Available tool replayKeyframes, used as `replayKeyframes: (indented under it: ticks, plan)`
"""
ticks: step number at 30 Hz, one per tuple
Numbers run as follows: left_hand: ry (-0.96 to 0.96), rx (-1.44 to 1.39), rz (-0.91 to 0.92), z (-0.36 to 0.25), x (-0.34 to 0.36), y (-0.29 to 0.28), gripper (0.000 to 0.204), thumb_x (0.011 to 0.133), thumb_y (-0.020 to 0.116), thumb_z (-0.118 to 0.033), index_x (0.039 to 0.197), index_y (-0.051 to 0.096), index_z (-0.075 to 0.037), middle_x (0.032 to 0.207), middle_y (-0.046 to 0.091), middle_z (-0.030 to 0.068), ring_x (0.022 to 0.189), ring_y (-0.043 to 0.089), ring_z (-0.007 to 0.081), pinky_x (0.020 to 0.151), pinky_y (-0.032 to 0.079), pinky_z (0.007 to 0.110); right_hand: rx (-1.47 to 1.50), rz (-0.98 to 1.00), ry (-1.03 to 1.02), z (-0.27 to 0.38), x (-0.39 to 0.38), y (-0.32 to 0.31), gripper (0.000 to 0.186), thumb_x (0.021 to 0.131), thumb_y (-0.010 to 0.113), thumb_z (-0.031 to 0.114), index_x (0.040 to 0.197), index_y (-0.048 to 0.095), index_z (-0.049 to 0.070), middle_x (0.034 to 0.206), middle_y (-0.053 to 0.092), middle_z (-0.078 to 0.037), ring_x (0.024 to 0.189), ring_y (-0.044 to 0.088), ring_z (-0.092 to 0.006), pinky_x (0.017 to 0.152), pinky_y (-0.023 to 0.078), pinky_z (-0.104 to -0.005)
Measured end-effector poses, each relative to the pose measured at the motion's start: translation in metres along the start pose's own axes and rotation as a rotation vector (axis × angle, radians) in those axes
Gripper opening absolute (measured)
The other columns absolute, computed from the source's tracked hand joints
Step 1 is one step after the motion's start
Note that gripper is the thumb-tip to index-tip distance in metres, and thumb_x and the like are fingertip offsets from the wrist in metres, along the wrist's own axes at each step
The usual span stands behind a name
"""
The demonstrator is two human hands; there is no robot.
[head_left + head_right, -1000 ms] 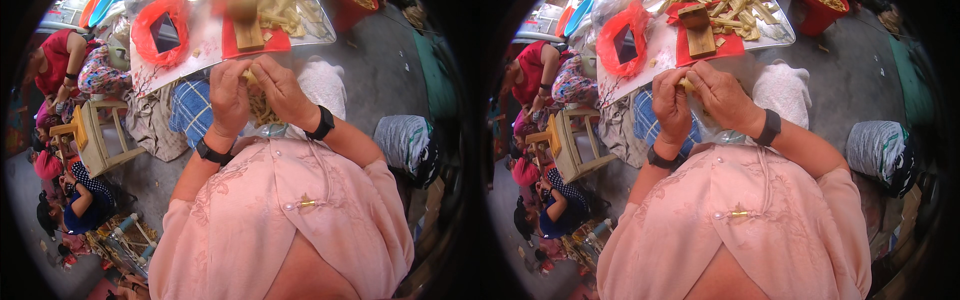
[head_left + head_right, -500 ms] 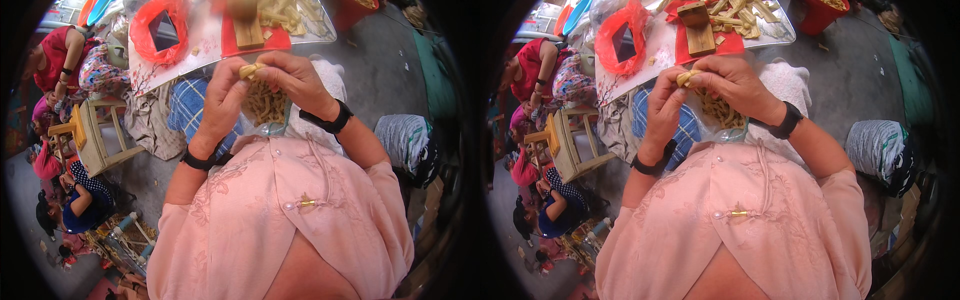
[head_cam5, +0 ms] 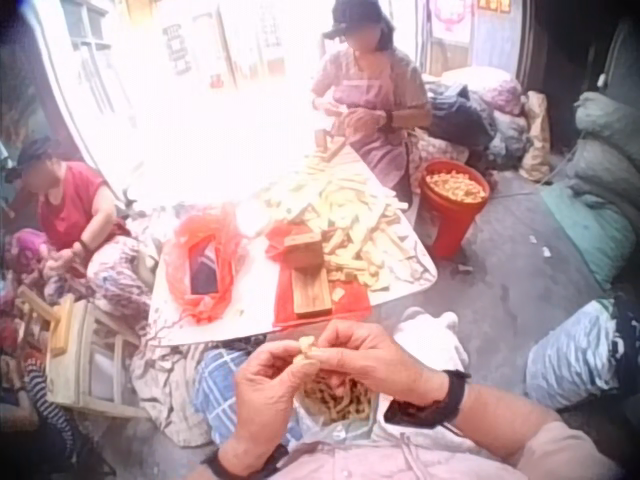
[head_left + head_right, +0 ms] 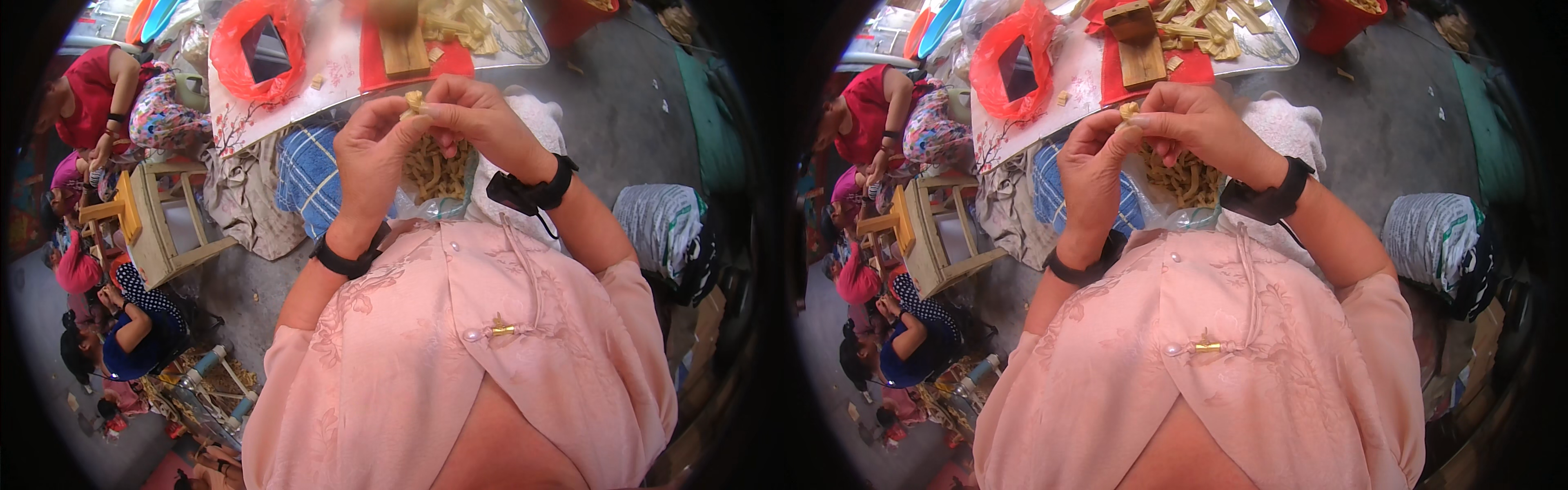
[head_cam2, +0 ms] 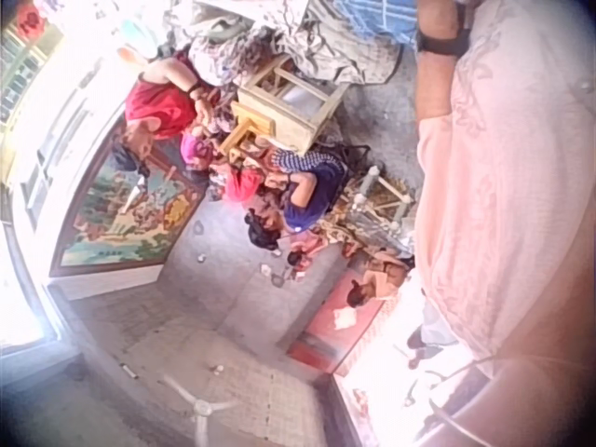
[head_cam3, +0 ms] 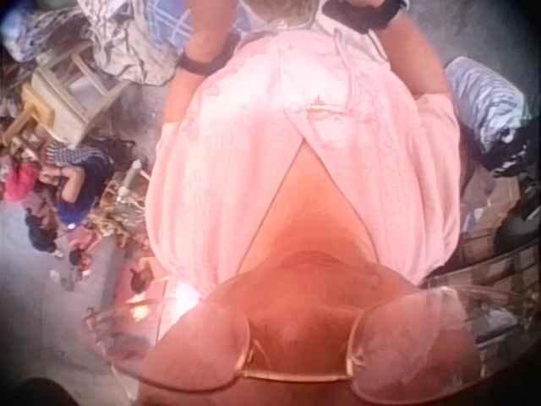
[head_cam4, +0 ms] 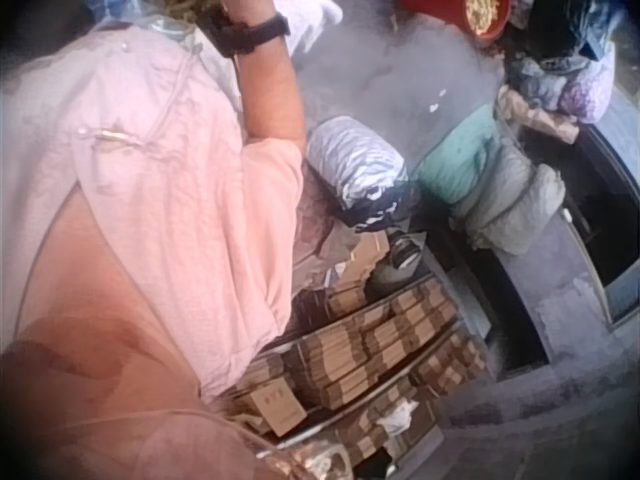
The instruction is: The person prepares snacks by hand by taking long strips of dough, folding them into knots or specific shapes using a small wooden tool, and placing the finished pieces into a plastic bag.
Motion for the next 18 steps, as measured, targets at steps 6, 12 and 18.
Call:
replayKeyframes:
  ticks: [6,12,18]
  plan:
    - [-0.147,-0.083,0.131,-0.005,0.000,-0.007,0.010,0.081,0.068,-0.002,0.089,0.063,0.000,0.080,0.065,0.0025,0.072,0.058,0.0065,0.066,0.047,0.020,0.340,0.066,0.224,-0.005,-0.005,-0.012,0.014,0.092,0.056,0.020,0.092,0.052,0.007,0.067,0.048,0.003,0.056,0.045,-0.0047,0.052,0.041,-0.0195]
    - [-0.172,-0.077,0.166,-0.018,-0.009,-0.020,0.009,0.080,0.068,-0.001,0.087,0.063,0.000,0.077,0.064,0.0013,0.070,0.057,0.0054,0.064,0.045,0.019,0.216,0.041,0.160,-0.005,-0.011,-0.023,0.015,0.091,0.057,0.021,0.090,0.053,0.007,0.068,0.050,0.003,0.058,0.047,-0.0056,0.055,0.041,-0.0194]
    - [0.228,0.511,0.028,-0.026,0.012,-0.021,0.019,0.074,0.071,-0.002,0.091,0.063,-0.002,0.088,0.063,0.0064,0.078,0.060,0.0181,0.069,0.048,0.028,-0.019,-0.140,0.184,-0.009,0.006,-0.021,0.021,0.093,0.054,0.022,0.095,0.059,0.002,0.071,0.053,0.003,0.061,0.051,-0.0063,0.059,0.045,-0.0191]
Point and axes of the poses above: each hand's wrist, its own x-axis towards the middle knuckle, its own y-axis out of the palm, z = x × y, the point moved 3 cm from there along x, towards the middle knuckle
